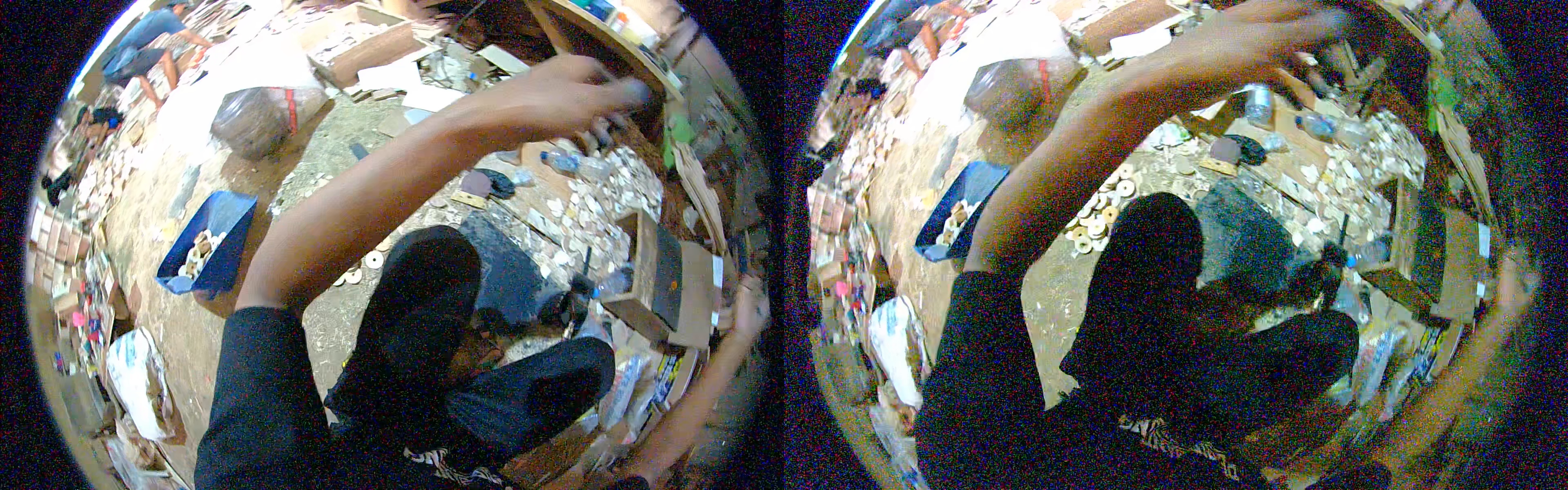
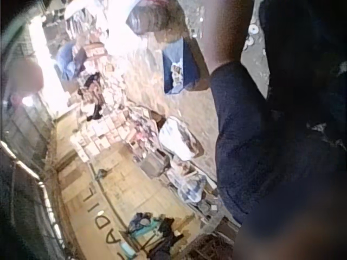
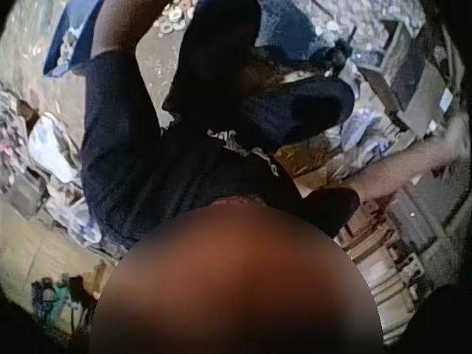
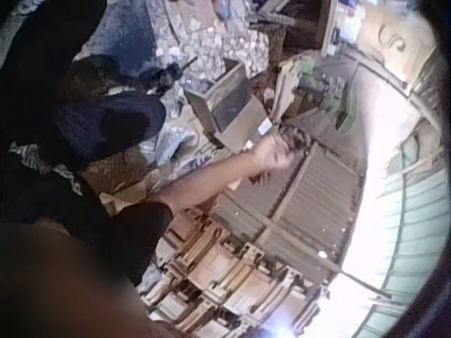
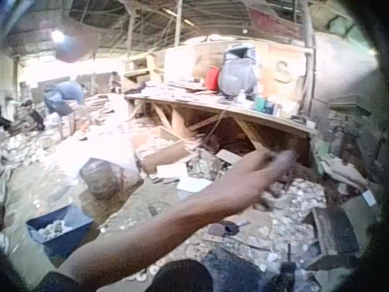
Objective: The person sits on the floor and threads small wooden discs onto a metal rod, stacking them into a cylindrical shape. They then use a brush to apply a dark substance to the assembled stack.
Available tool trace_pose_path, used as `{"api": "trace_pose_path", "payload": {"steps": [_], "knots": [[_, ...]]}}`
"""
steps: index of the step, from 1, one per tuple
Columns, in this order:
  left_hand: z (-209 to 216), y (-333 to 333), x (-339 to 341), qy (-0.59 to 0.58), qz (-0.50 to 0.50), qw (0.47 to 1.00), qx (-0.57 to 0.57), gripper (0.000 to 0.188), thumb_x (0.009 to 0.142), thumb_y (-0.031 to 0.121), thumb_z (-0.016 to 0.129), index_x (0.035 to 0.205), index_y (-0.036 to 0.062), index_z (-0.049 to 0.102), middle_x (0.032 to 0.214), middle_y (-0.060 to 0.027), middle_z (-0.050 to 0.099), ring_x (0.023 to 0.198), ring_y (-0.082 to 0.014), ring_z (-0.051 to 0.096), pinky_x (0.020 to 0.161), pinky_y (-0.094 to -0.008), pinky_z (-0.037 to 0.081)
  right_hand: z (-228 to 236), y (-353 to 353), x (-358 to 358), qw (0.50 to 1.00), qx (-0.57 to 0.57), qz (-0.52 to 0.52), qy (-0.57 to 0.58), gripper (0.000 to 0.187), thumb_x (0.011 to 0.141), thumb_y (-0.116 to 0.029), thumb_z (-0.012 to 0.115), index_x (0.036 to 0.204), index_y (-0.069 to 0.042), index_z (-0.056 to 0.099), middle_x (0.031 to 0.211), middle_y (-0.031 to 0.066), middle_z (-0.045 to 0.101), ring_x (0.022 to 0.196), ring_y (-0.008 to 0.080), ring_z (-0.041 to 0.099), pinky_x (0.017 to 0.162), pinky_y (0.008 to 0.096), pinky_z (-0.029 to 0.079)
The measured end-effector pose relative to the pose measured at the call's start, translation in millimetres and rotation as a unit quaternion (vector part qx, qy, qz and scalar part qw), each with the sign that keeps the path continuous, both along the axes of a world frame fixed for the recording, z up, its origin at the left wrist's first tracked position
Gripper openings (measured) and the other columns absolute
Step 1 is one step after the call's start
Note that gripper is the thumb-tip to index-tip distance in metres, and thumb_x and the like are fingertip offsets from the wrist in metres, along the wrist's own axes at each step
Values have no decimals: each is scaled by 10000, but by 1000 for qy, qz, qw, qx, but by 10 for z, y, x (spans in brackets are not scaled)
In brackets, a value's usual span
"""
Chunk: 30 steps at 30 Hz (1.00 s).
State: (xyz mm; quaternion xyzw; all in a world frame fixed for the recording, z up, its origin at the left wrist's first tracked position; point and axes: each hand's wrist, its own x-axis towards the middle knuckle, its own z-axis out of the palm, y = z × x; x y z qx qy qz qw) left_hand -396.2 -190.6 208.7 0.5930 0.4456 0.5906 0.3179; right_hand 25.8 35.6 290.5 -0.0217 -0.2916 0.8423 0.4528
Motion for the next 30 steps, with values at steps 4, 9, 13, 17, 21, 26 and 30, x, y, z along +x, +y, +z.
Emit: {"api": "trace_pose_path", "payload": {"steps": [4,9,13,17,21,26,30], "knots": [[-645,-628,-648,-322,20,946,31,592,922,512,506,1247,21,440,1194,-170,540,1019,-260,604,786,-380,549,-1347,492,-1124,984,29,130,-115,304,948,-111,443,1225,-1,502,1150,148,586,988,233,579,778,343,525],[-1562,-782,-831,-489,203,846,67,328,989,272,449,1204,24,435,1110,-172,575,911,-251,645,776,-347,563,-2397,522,-1996,935,-17,101,-341,228,976,-106,409,1057,3,592,935,93,638,748,154,620,689,241,559],[-2330,-568,-653,-409,397,820,-48,223,989,149,429,1087,-34,511,944,-133,620,795,-189,647,723,-327,567,-2606,210,-2458,627,190,30,-755,333,984,-255,433,958,32,600,779,122,624,686,221,614,577,325,517],[-3009,-60,-49,-356,439,824,-32,240,939,152,453,1019,-36,579,886,-100,634,712,-179,627,638,-312,522,-2468,-553,-3082,261,642,45,-719,409,914,-353,557,973,48,613,852,241,659,770,357,647,701,446,496],[-3387,585,717,-355,352,866,13,250,887,145,510,1077,0,583,963,-147,634,908,-266,607,817,-388,474,-2498,-1445,-3786,506,760,113,-393,457,866,-241,623,1233,13,525,1133,207,620,1044,318,608,901,374,465],[-3666,520,667,-29,362,931,-46,345,834,171,567,1151,35,572,1013,-232,627,1032,-362,576,931,-462,429,-2478,-1777,-4102,525,696,223,-436,266,876,-136,559,1126,-57,602,1025,192,652,901,296,644,818,380,479],[-3988,-451,3,28,358,880,-312,308,779,104,562,1079,52,610,948,-245,639,884,-401,625,765,-494,503,-2324,-1565,-4019,603,637,46,-479,270,868,-27,523,1120,-76,610,993,162,669,813,316,648,720,366,494]]}}
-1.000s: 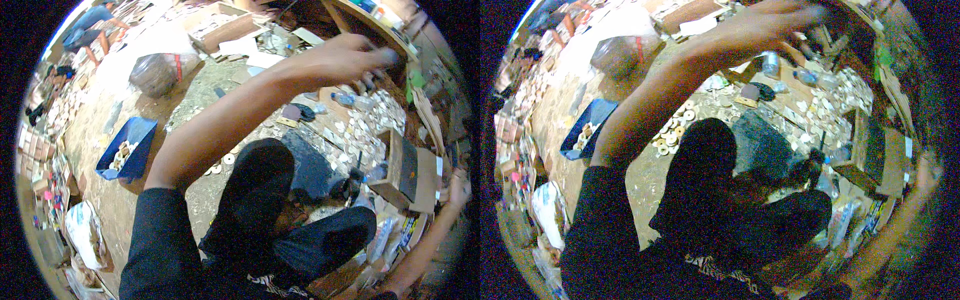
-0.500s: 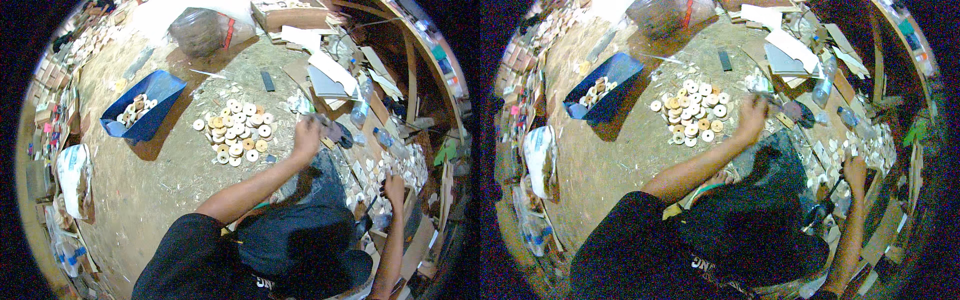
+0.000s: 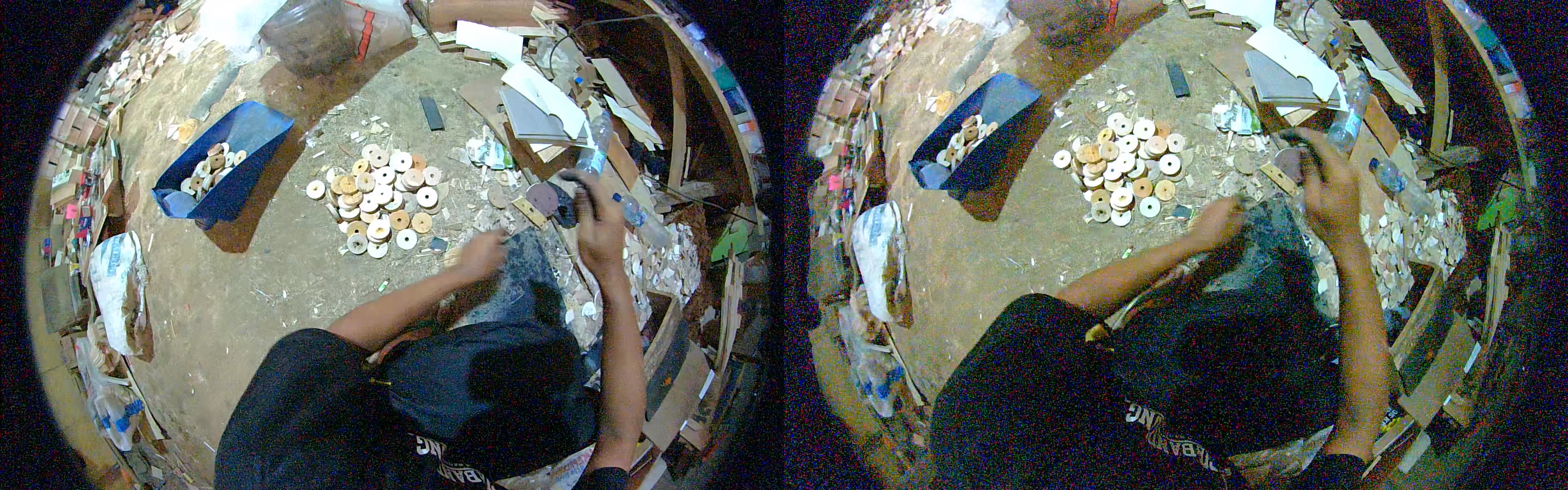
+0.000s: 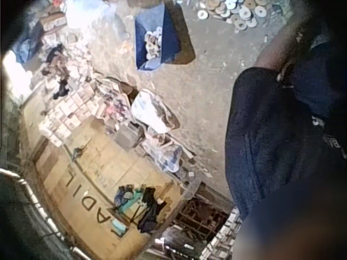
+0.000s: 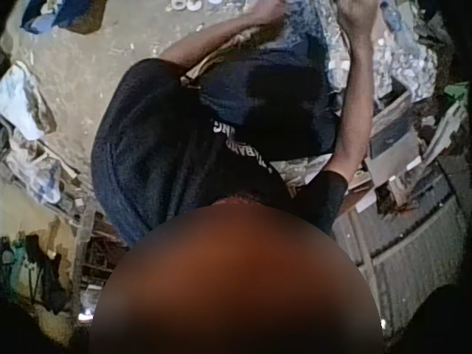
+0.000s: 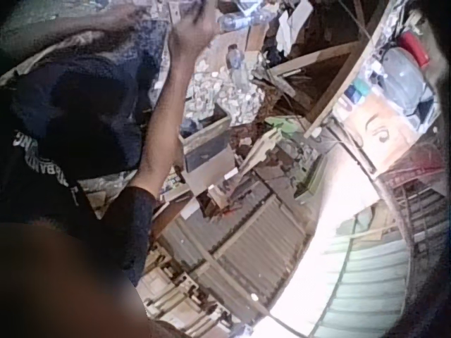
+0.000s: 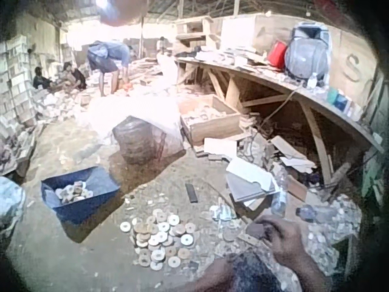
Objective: The person sits on the floor and threads small wooden discs onto a metal rod, stacking them into a cylindrical shape. They then use a brush to apply a dark substance to the assembled stack.
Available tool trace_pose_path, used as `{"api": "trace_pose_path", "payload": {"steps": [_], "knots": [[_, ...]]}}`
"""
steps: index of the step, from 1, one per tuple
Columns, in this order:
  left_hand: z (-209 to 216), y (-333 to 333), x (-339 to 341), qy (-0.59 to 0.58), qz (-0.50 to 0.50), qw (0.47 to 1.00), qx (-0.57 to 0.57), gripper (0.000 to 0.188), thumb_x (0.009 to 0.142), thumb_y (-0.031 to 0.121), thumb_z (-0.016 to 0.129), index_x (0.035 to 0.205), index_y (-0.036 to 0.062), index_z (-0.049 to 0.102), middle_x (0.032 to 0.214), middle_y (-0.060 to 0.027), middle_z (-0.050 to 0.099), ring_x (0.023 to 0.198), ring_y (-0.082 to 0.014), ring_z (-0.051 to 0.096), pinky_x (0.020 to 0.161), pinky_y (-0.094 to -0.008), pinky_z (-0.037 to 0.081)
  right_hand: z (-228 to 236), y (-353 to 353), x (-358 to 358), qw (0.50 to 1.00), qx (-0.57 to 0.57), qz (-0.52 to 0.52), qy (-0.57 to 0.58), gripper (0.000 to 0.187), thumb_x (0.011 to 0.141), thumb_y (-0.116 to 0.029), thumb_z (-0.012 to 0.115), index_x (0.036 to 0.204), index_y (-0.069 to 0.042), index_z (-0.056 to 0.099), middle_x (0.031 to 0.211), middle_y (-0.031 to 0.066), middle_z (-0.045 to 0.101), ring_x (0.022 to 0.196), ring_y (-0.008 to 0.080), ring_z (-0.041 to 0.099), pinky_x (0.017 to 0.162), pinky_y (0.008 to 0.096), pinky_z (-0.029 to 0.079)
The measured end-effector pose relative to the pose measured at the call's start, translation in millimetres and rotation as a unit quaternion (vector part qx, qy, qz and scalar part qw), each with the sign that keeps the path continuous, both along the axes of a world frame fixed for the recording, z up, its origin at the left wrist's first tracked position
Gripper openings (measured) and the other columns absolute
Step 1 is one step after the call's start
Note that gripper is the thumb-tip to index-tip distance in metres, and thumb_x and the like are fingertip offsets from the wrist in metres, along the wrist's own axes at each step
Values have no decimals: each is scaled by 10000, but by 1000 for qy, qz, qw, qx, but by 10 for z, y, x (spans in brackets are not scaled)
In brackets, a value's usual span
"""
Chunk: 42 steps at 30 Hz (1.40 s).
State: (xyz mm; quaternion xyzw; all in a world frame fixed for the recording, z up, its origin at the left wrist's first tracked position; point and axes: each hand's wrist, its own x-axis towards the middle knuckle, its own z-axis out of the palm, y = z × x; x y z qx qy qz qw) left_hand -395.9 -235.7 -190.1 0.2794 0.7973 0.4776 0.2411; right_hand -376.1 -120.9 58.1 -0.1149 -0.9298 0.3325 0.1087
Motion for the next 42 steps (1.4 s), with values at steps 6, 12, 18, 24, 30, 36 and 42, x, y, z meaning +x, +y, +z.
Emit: {"api": "trace_pose_path", "payload": {"steps": [6,12,18,24,30,36,42], "knots": [[-628,-1785,-650,258,60,890,-370,315,806,195,596,1093,71,564,1089,-170,514,996,-332,535,831,-472,429,278,172,192,988,147,-41,32,321,869,4,513,1168,-69,603,1034,182,667,826,303,657,703,379,491],[-732,-1794,-796,212,-39,876,-432,345,807,188,604,1129,76,547,1122,-175,527,1058,-335,566,720,-427,518,179,147,251,973,196,39,113,284,907,-26,480,1167,-41,593,853,162,631,714,257,587,660,355,453],[-694,-1786,-705,228,-13,899,-373,382,786,151,619,1137,29,532,1105,-228,522,937,-389,568,733,-457,502,50,300,403,991,132,9,21,277,929,-43,452,1173,-16,578,815,136,585,697,224,522,649,332,413],[-611,-1832,-544,290,-3,919,-267,354,849,233,573,1137,36,520,1093,-252,515,927,-416,565,727,-502,488,56,408,490,993,120,-18,-1,290,902,-14,446,1160,-10,581,1025,185,655,947,347,621,854,389,460],[-784,-1856,-305,255,-18,904,-342,448,777,148,618,1201,78,490,1096,-181,525,1017,-361,541,787,-461,469,-3,365,430,989,135,18,60,239,954,-69,452,1145,-24,589,601,57,474,526,132,434,507,300,361],[-687,-1931,-358,205,3,927,-316,421,801,142,603,1198,73,482,1092,-190,525,1007,-376,546,767,-469,494,70,350,453,992,123,-12,-31,296,923,-44,446,1193,-27,567,951,167,660,664,270,592,656,344,476],[-640,-2226,-395,260,104,906,-318,424,850,206,581,1224,69,438,1203,-198,462,1045,-385,545,816,-490,487,-68,361,419,984,158,23,75,223,952,-80,463,1124,-38,600,600,78,493,528,150,466,517,312,378]]}}
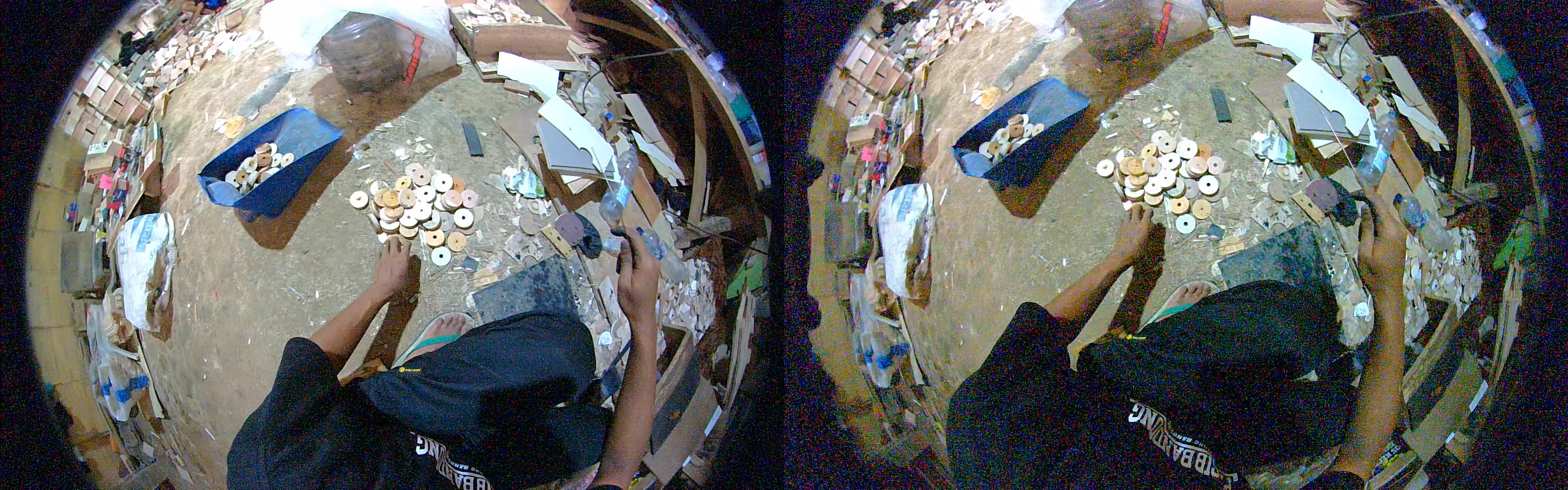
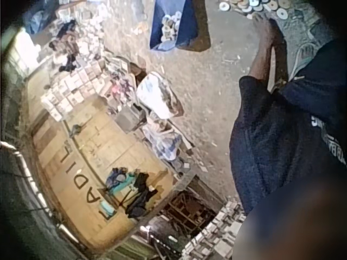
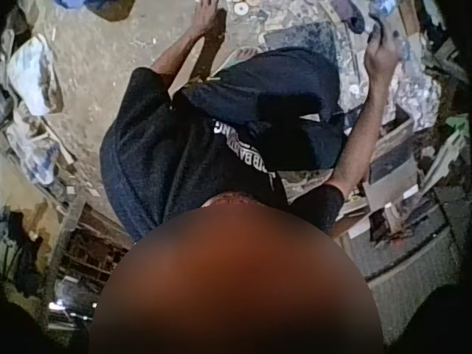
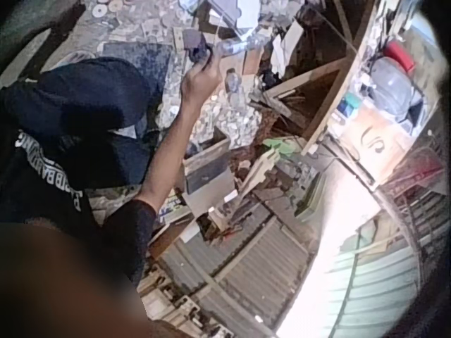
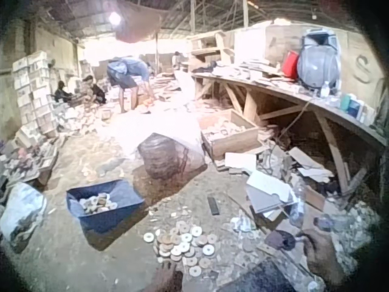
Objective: The person sits on the floor and threads small wooden discs onto a metal rod, stacking them into a cylindrical shape. They then use a brush to apply a dark substance to the assembled stack.
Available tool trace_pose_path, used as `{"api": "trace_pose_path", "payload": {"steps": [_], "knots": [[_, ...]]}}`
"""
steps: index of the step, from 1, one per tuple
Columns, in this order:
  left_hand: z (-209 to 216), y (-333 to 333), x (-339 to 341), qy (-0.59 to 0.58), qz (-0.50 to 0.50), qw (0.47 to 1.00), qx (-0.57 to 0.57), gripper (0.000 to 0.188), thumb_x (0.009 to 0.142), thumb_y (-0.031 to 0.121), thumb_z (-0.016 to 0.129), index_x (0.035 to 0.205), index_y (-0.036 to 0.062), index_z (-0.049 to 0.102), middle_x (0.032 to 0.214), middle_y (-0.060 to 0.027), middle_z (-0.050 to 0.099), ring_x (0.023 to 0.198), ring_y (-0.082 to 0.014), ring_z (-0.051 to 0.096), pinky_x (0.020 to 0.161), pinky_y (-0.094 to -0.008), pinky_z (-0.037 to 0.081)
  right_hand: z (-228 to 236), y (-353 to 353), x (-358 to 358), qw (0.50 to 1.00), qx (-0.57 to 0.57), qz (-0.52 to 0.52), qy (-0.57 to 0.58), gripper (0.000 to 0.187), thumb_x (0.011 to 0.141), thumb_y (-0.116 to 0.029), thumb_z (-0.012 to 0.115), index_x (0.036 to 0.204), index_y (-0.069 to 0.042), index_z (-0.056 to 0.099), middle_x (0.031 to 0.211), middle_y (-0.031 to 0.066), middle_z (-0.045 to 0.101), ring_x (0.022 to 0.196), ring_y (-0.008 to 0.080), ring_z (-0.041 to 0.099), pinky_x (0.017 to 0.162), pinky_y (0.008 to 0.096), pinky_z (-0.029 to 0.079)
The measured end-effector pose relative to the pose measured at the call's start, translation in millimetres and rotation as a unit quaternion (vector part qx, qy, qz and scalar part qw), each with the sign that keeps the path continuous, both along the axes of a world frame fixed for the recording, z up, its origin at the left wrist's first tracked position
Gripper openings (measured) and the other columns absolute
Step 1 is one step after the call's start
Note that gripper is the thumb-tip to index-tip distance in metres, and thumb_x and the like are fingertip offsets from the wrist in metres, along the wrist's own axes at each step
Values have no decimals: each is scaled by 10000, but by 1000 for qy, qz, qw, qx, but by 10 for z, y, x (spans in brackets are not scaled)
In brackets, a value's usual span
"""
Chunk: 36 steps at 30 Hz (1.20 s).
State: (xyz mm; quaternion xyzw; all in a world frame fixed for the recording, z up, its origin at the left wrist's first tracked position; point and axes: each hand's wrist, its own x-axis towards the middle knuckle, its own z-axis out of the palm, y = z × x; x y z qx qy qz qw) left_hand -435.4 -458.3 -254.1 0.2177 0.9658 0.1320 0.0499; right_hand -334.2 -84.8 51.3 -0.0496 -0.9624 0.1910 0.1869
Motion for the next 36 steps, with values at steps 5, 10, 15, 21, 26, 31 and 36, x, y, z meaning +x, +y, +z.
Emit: {"api": "trace_pose_path", "payload": {"steps": [5,10,15,21,26,31,36], "knots": [[-80,9,29,31,-17,997,-67,394,824,147,590,1182,46,458,1142,-194,456,1014,-370,556,758,-518,517,-49,13,-14,1000,-16,-10,-20,208,956,-102,467,1094,-49,614,581,81,485,517,153,469,514,322,381],[-47,52,50,-22,-16,999,-47,425,775,103,613,1172,29,483,1086,-213,448,967,-396,558,604,-452,567,-44,34,6,1000,-12,-15,-20,203,964,-119,461,1075,-51,616,565,80,485,499,161,472,503,325,376],[-125,10,149,22,-43,998,-49,432,769,95,617,1176,30,486,1127,-242,425,964,-439,543,605,-454,576,-70,46,15,1000,8,-18,-10,187,970,-128,461,1031,-43,615,566,77,486,497,160,468,497,328,372],[-115,29,91,5,-12,999,-30,399,761,93,630,1141,30,522,1141,-226,439,993,-439,532,662,-455,568,-42,52,6,999,29,-9,-9,188,972,-143,464,1008,-36,614,566,80,484,496,163,471,502,329,377],[102,47,-83,-25,29,999,-2,371,756,78,632,1116,42,549,1118,-213,463,995,-431,533,712,-454,550,-26,66,32,999,32,-15,-11,188,966,-142,469,1017,-31,612,577,96,499,501,185,486,513,341,381],[130,113,-254,-21,47,998,32,452,747,92,663,1178,75,528,1134,-228,469,1016,-445,523,738,-483,544,-41,60,19,999,42,1,-14,193,964,-137,466,1025,-15,603,618,127,519,532,217,507,534,351,391],[52,153,-260,-19,42,999,8,523,744,128,673,1232,92,488,1141,-226,470,1023,-451,518,721,-516,546,-2,39,31,998,-1,-25,-55,178,955,-128,478,1000,1,591,668,156,536,573,274,523,572,382,402]]}}
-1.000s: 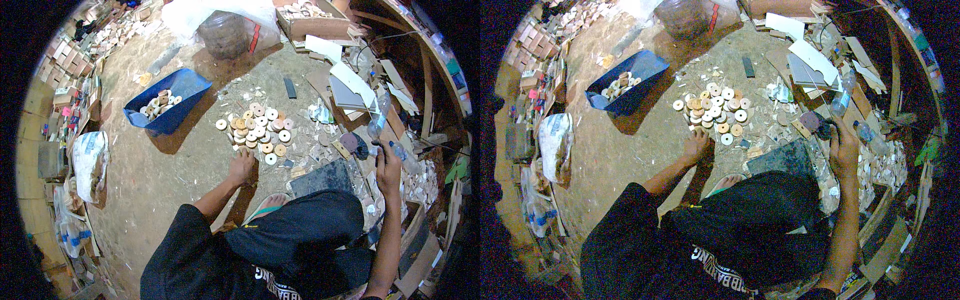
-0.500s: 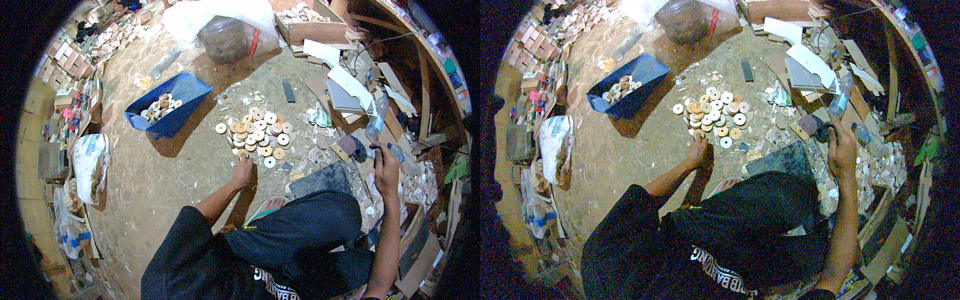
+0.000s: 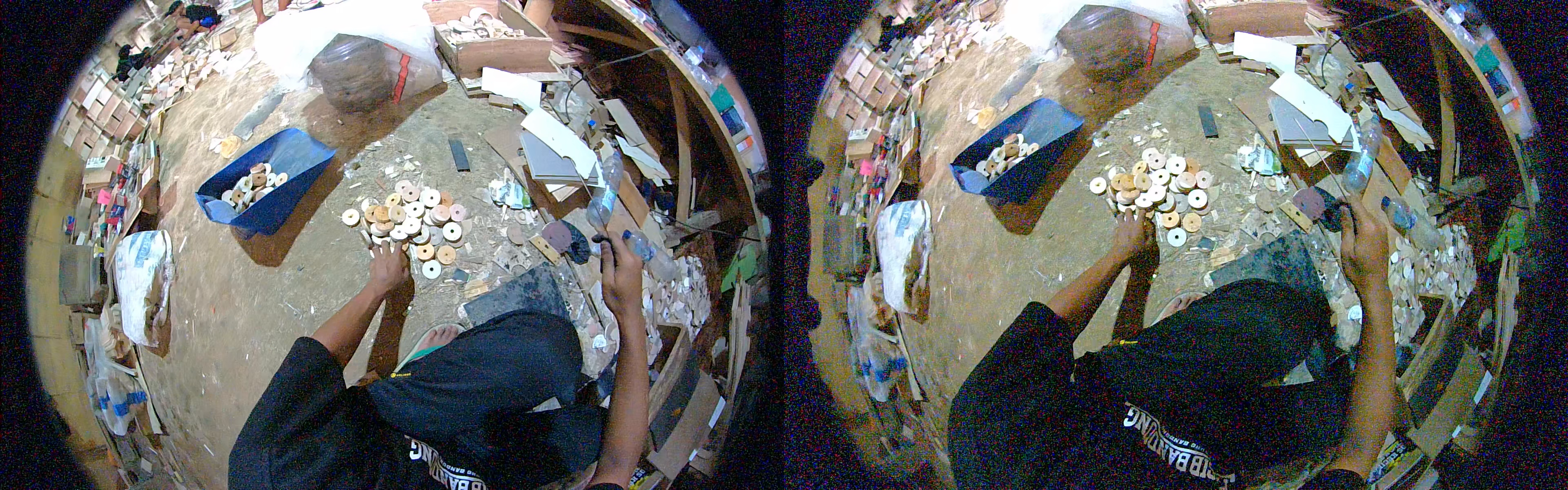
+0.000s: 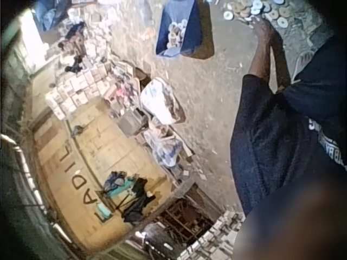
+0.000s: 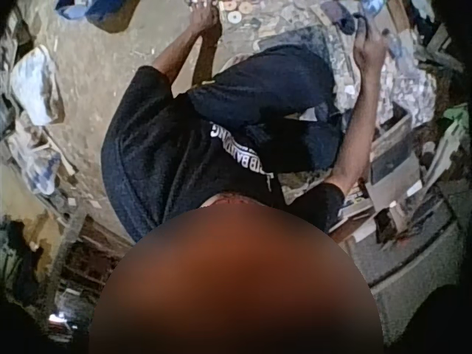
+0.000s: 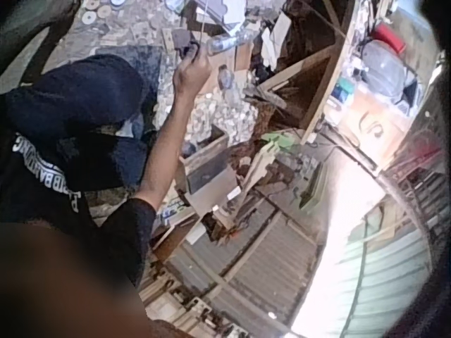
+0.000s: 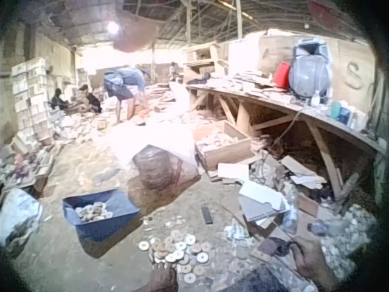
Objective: The person sits on the floor and threads small wooden discs onto a metal rod, stacking them into a cylindrical shape. They then use a brush to apply a dark substance to the assembled stack.
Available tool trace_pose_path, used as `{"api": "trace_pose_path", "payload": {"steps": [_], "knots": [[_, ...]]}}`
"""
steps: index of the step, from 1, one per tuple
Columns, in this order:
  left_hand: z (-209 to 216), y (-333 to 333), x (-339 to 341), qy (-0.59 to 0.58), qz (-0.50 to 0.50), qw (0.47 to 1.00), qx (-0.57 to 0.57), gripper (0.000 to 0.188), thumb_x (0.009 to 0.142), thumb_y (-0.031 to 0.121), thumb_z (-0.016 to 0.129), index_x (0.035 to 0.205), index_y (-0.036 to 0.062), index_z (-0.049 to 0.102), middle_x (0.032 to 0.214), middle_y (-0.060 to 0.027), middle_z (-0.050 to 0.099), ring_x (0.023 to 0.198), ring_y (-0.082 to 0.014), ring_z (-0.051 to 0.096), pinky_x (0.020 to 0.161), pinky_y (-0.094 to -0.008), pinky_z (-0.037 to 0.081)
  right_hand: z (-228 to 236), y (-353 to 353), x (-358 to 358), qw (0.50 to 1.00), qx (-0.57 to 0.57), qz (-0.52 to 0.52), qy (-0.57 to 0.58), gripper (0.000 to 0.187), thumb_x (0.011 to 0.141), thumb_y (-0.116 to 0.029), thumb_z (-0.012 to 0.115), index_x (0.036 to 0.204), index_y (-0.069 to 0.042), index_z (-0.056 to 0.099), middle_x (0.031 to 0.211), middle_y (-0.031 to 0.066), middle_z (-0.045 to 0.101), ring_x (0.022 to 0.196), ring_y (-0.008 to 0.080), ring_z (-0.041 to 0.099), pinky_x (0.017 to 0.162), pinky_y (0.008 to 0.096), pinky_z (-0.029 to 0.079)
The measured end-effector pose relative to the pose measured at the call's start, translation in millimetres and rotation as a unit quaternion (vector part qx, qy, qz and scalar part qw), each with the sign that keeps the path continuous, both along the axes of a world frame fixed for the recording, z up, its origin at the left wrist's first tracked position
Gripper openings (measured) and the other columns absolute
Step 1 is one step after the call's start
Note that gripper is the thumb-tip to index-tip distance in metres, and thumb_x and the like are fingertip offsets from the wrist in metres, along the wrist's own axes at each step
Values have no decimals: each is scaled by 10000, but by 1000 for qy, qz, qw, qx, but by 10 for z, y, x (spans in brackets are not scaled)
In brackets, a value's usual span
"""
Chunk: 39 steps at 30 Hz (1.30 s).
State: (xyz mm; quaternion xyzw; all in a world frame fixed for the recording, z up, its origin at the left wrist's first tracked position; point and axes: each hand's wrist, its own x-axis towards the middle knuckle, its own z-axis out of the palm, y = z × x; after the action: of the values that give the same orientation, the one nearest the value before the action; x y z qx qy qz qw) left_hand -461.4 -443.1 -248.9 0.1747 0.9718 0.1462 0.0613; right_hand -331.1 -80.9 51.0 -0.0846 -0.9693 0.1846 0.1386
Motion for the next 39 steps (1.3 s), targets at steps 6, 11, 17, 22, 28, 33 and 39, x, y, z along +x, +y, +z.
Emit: {"api": "trace_pose_path", "payload": {"steps": [6,11,17,22,28,33,39], "knots": [[-19,79,-25,7,32,999,-15,497,717,97,662,1191,95,513,1090,-203,505,983,-451,540,636,-501,552,35,-36,-17,1000,17,21,9,176,943,-131,486,985,3,592,760,186,586,678,342,571,640,412,432],[-11,108,-31,19,25,999,-40,339,722,79,636,1058,83,591,1073,-197,513,932,-447,565,600,-472,555,60,-18,0,1000,-16,-6,-22,206,935,-160,503,1001,6,606,859,208,658,778,382,630,712,435,478],[-40,105,-32,34,5,997,-62,273,727,69,630,998,88,616,1070,-195,519,909,-418,583,595,-458,552,46,-22,-1,1000,-3,12,-16,188,932,-172,513,970,-5,590,823,216,642,741,394,614,672,453,456],[-137,110,-112,24,17,998,-55,203,749,60,613,951,75,623,1084,-181,521,926,-383,582,623,-443,553,47,-39,3,1000,-24,5,-6,185,931,-183,518,955,-9,577,816,222,635,734,410,604,650,462,447],[-219,-2,4,40,-29,998,-43,214,759,64,600,972,47,611,1081,-181,523,960,-400,570,665,-462,553,81,-85,20,1000,2,19,-6,198,934,-200,515,978,-18,579,836,225,640,758,421,611,663,457,461],[-231,12,-21,7,-12,999,-35,259,763,70,596,1021,62,614,1086,-173,536,977,-418,570,679,-474,553,108,-171,-3,999,-18,18,-27,213,932,-189,504,1062,-39,582,898,222,650,825,410,628,708,444,483],[182,-58,-317,-41,46,994,92,277,770,56,621,1046,62,605,1003,-149,626,889,-332,646,727,-459,559,-73,-211,35,991,-116,32,64,415,843,-17,500,1244,-103,562,1153,188,623,993,327,645,862,391,505]]}}
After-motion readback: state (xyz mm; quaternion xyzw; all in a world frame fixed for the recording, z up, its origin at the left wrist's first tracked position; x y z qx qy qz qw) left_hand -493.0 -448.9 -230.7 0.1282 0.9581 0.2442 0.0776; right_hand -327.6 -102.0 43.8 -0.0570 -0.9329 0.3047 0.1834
